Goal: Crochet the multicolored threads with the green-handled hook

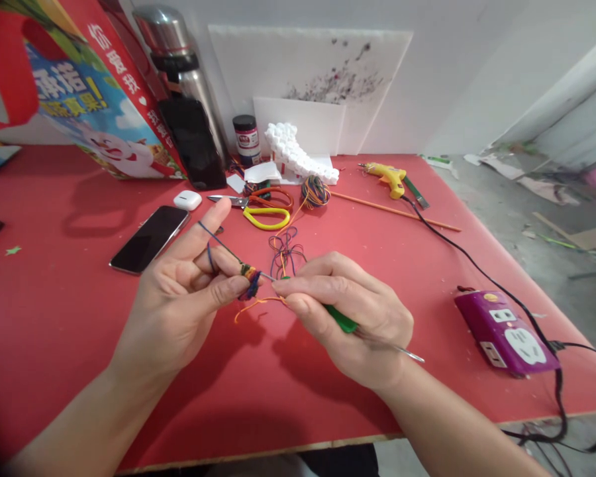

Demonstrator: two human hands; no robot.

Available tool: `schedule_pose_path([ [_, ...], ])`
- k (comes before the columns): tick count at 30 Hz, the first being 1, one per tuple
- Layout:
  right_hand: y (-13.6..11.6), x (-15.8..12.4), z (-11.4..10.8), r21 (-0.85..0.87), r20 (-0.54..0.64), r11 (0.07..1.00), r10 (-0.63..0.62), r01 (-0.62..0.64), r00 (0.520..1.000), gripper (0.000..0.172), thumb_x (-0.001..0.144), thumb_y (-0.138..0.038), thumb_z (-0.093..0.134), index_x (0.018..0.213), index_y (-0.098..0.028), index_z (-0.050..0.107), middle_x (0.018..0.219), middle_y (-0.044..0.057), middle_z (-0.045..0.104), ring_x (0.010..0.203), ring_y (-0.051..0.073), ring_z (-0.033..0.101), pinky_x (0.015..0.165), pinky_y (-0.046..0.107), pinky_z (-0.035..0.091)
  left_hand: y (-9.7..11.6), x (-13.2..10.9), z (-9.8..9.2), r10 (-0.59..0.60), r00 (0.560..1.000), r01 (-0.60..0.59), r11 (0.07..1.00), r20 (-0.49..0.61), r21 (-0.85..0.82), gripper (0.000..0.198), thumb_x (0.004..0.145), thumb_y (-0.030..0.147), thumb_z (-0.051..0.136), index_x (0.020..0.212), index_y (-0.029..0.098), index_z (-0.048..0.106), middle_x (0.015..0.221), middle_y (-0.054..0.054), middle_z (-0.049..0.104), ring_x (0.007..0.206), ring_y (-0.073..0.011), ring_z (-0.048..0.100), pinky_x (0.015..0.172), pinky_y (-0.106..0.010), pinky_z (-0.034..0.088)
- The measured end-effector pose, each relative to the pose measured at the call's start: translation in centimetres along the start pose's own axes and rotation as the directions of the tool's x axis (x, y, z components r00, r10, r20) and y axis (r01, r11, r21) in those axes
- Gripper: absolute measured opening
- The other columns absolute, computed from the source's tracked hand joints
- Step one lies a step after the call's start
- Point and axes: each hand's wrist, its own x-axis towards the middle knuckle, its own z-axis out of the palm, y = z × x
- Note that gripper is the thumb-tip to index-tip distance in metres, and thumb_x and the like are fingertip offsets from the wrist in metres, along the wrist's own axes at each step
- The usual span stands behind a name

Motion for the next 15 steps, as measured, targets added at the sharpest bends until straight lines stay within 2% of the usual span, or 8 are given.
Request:
schedule_pose_path([
  [4, 0.10, 0.15, -0.32, 0.022, -0.003, 1.000, 0.007, -0.007, 1.000, 0.021, 0.101, -0.016, 0.073, 0.112, -0.027, 0.087, 0.082, 0.005, 0.078, 0.071, 0.019, 0.071, 0.060, 0.033, 0.059, 0.00, -0.02, 0.04, 0.022, 0.999, -0.021, 1.000, -0.027, 0.023, 0.089, 0.083, 0.014, 0.091, 0.163, 0.033, 0.058, 0.075, 0.006, 0.070, 0.072, -0.0097, 0.063, 0.074, -0.018, 0.058],
  [15, 0.11, 0.68, -0.92, 0.062, -0.020, 0.996, 0.058, -0.056, 0.998, 0.018, 0.100, -0.017, 0.073, 0.097, -0.027, 0.087, 0.077, 0.004, 0.080, 0.070, 0.022, 0.073, 0.063, 0.037, 0.062, 0.01, -0.06, 0.15, 0.079, 0.997, -0.079, 0.996, 0.005, 0.046, 0.075, 0.081, 0.017, 0.092, 0.151, 0.031, 0.071, 0.077, 0.003, 0.065, 0.074, -0.0129, 0.056, 0.073, -0.023, 0.056],
])
